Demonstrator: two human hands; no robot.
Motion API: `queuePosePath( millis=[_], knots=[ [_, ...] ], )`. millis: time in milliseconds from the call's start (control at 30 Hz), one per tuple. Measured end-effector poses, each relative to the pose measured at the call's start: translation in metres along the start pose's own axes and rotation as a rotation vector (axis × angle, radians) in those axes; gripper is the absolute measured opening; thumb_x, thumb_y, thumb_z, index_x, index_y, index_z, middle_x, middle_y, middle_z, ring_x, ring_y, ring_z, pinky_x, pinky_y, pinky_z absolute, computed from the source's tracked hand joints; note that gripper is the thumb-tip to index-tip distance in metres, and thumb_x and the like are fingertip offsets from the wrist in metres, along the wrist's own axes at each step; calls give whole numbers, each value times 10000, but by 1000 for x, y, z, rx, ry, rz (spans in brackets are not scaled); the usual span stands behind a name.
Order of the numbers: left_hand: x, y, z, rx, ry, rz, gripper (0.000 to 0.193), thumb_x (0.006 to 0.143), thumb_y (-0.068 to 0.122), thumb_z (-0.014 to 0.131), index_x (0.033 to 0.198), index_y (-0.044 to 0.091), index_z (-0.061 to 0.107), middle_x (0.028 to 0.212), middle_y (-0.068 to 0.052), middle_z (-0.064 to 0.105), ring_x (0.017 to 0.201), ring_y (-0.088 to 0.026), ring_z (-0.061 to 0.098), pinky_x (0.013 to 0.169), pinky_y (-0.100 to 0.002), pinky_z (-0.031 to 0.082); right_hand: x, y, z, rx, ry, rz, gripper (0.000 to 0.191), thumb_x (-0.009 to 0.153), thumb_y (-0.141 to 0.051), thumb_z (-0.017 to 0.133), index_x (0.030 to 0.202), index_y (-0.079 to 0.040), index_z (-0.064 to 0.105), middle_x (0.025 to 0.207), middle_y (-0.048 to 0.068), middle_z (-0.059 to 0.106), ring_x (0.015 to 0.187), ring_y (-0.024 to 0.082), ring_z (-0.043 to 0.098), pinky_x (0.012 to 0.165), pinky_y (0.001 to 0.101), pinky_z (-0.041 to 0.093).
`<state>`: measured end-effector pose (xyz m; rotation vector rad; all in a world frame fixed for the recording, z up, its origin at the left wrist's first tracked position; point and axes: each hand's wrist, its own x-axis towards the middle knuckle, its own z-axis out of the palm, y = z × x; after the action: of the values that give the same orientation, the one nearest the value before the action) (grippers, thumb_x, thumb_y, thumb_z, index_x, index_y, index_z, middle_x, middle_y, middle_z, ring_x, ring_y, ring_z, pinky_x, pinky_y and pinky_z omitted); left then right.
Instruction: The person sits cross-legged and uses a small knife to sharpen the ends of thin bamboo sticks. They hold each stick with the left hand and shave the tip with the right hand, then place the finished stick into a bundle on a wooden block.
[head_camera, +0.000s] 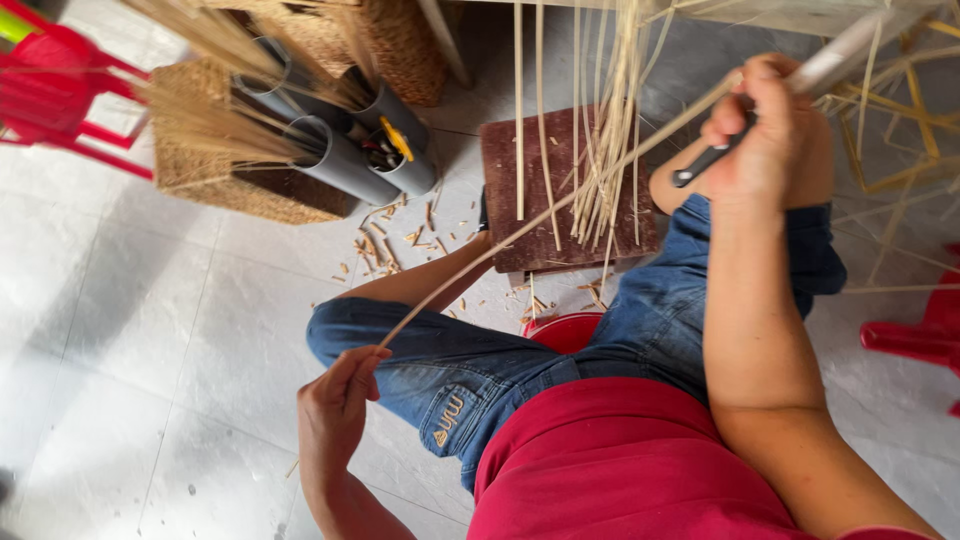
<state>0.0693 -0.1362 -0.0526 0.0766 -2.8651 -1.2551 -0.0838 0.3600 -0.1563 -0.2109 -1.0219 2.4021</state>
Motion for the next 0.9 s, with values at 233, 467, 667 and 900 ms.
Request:
queuePosePath(
  millis=[233,467,667,900],
  knots=[
    [-14,-59,-4,-825,363,-126,203,1080,158,551,1138,15,683,744,-65,649,553,-99,521,521,-205,420,30,-3,-52,-40,-5,-67,85,1142,-45,692,1099,-69,623,890,76,555,637,141,474,517,251,347],
    [17,-69,26,-1719,714,143,275,1018,81,592,1289,46,563,1043,-94,666,915,-200,669,829,-303,567,10,2,-4,-370,-330,115,251,1235,-210,620,1125,13,654,927,120,667,565,75,472,511,200,365],
    [43,-33,99,-1831,447,40,211,1000,101,623,1207,86,586,1085,-63,697,1060,-228,685,928,-389,582,-99,39,73,-650,-773,428,427,970,-262,606,1299,8,643,1065,97,744,480,12,440,374,184,391],
    [54,5,171,-1885,178,-180,115,1016,113,647,1128,92,628,1089,-72,698,1051,-203,706,895,-332,606,-134,37,85,-358,-787,276,314,1022,-163,633,1270,29,646,981,68,711,594,21,480,523,174,435]
  ],
)
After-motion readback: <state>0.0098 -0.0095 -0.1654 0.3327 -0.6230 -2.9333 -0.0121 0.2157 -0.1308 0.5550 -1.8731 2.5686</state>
